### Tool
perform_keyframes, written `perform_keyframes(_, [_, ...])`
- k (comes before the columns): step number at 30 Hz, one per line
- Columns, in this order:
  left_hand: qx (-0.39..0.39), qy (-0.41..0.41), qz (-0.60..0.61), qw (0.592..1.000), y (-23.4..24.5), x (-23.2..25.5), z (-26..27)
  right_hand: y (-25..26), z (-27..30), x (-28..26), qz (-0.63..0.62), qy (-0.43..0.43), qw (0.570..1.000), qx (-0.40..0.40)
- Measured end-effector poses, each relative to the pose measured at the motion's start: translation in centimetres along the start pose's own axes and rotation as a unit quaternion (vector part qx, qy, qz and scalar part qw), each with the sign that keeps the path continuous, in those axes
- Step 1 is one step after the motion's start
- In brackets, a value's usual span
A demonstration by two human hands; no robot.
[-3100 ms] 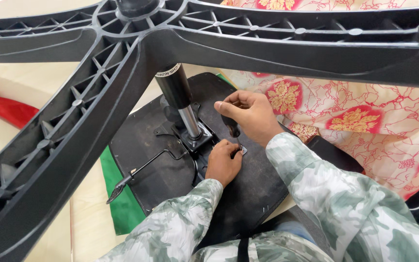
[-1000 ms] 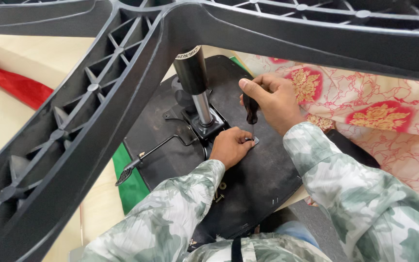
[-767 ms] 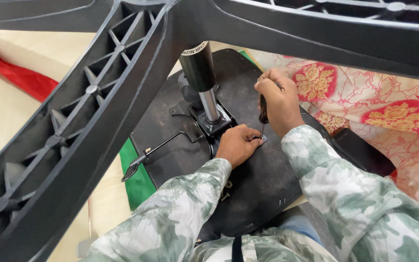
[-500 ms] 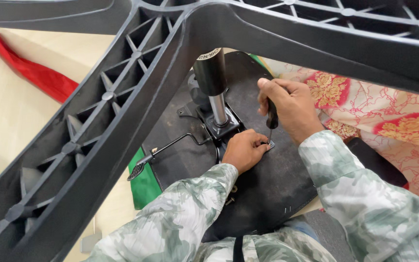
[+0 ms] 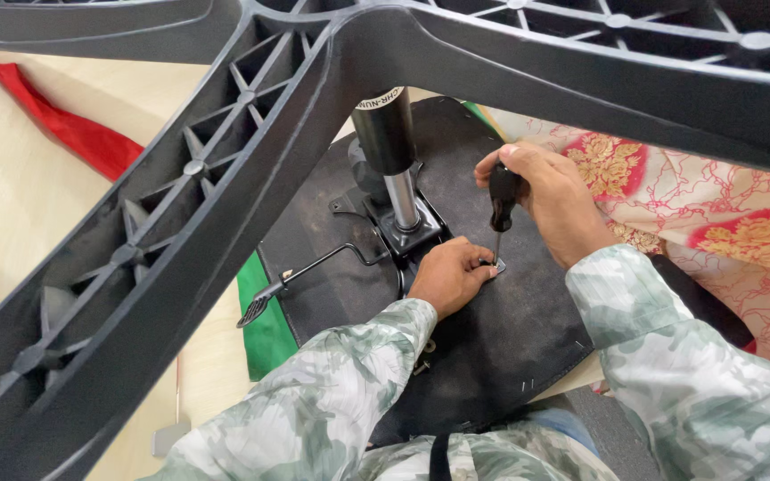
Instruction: The person uses a screwdriver to tighten screws into the underside of an office chair base, securing the metal mounting plate to the seat. The person then positions the chair's gas lift and base assembly and continues to fasten the components together.
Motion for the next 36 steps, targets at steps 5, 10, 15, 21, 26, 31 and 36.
perform_keyframes(5, [0.025, -0.023, -0.010, 0.999, -0.3, 0.2, 0.5, 0.2, 0.5, -1.0, 0.038, -0.022, 0.999, -0.025])
perform_keyframes(10, [0.034, -0.003, 0.003, 0.999, -0.6, 0.0, 0.5, 0.6, -0.2, -0.3, 0.119, -0.007, 0.992, 0.031])
perform_keyframes(15, [0.037, 0.000, 0.022, 0.999, -0.8, -0.1, 0.5, 0.2, -0.8, 0.7, 0.078, 0.077, 0.994, 0.016])
perform_keyframes(21, [0.047, -0.025, -0.004, 0.999, -1.2, -0.4, 0.6, -0.8, -0.5, 0.1, 0.006, 0.024, 0.999, -0.020])
perform_keyframes(26, [0.060, -0.027, -0.009, 0.998, -1.3, 0.0, 1.0, -1.7, 0.7, -0.1, 0.104, 0.033, 0.991, 0.079])
perform_keyframes(31, [0.040, 0.016, -0.015, 0.999, -1.2, 0.7, 1.8, -1.4, 1.1, 0.7, 0.013, 0.057, 0.994, 0.098])
perform_keyframes(36, [0.018, 0.026, -0.014, 0.999, -0.6, 1.5, 1.8, 0.2, 0.9, 0.3, 0.026, 0.048, 0.998, 0.035])
Point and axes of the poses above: each hand's wrist, its own z-axis away from the middle knuckle, its own y-axis out of the back of the hand, x = y × z, the point moved 3 cm from there along -z, towards the middle knuckle, and after that the axes turned 9 degrees about z, right-handed, at the moved point
